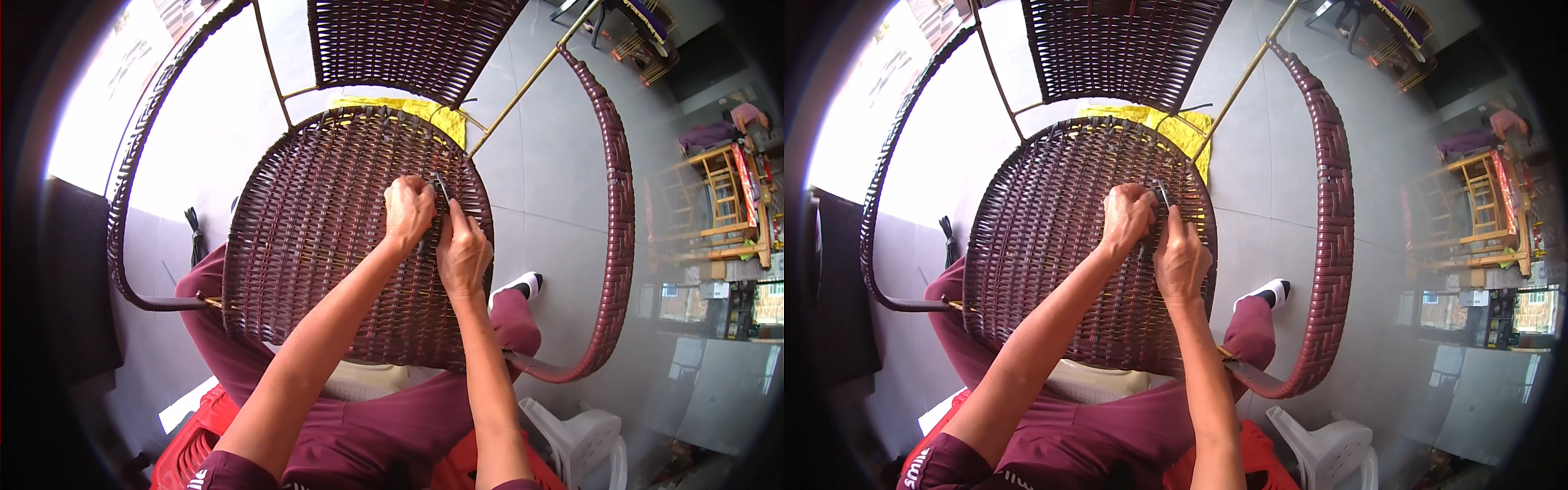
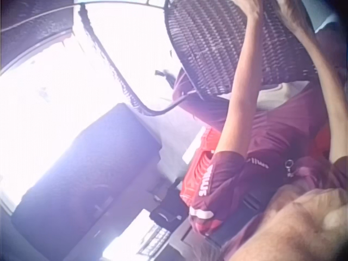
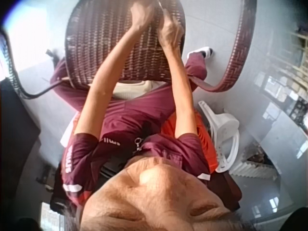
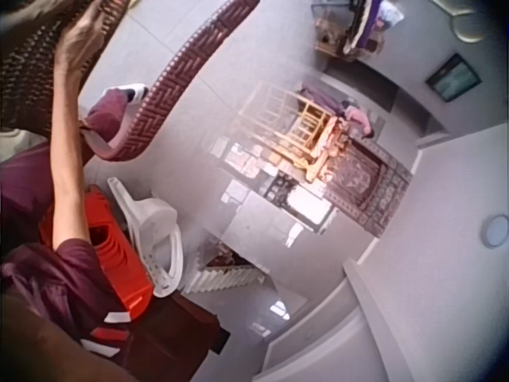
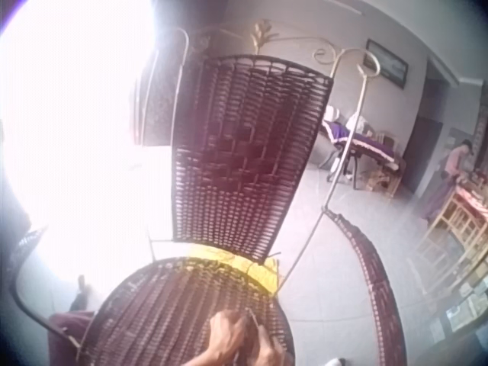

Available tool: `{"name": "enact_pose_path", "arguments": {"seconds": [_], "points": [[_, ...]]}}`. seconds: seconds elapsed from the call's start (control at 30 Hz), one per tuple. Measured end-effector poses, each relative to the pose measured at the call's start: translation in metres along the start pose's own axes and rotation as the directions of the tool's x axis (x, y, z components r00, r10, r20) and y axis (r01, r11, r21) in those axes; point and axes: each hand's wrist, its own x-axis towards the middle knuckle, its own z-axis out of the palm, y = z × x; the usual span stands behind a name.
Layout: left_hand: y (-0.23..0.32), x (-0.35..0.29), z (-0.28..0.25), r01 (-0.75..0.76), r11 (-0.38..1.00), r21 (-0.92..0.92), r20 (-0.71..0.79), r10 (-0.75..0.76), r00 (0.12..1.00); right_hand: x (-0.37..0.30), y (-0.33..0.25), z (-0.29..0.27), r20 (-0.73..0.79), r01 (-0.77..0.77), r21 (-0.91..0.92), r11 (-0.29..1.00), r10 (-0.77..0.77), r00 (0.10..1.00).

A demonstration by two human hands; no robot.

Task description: The person repairs a woven chair by inserting new strands of material into the existing weave using a screwdriver to pry open gaps and then tightening the connections.

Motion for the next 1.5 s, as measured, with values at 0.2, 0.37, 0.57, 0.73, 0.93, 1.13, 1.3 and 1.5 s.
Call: {"name": "enact_pose_path", "arguments": {"seconds": [0.2,0.37,0.57,0.73,0.93,1.13,1.3,1.5], "points": [[-0.01,0.006,0.001,-0.093,0.995,0.046,-0.032,0.094,0.995,-0.005,-0.001,0.005,-0.058,0.053,0.002,0.999,-0.053,0.997],[-0.004,0.005,0.001,-0.074,0.996,0.045,-0.02,0.075,0.997,-0.007,0.001,0.008,-0.088,0.075,-0.009,0.997,-0.075,0.993],[-0.01,0.006,0.004,-0.088,0.996,0.035,-0.057,0.09,0.994,-0.009,0.006,0.013,-0.106,0.114,-0.033,0.993,-0.117,0.988],[-0.011,0.006,0.004,-0.112,0.993,0.036,-0.054,0.114,0.992,-0.009,0.007,0.014,-0.13,0.133,-0.02,0.991,-0.134,0.982],[-0.004,0.005,0.003,-0.063,0.998,0.016,-0.003,0.063,0.998,-0.009,0.001,0.009,-0.113,0.063,-0.02,0.998,-0.065,0.991],[-0.021,0.013,0.012,-0.091,0.994,0.066,-0.078,0.096,0.992,-0.009,-0.001,0.009,-0.095,0.055,-0.025,0.998,-0.057,0.994],[-0.014,0.016,0.022,-0.075,0.978,0.193,-0.191,0.113,0.975,-0.01,0.004,0.014,-0.093,0.08,-0.054,0.995,-0.085,0.992],[0.017,-0.007,0.0,0.203,0.953,-0.223,0.078,-0.19,0.979,-0.01,0.002,0.011,-0.096,0.061,-0.056,0.997,-0.066,0.993]]}}
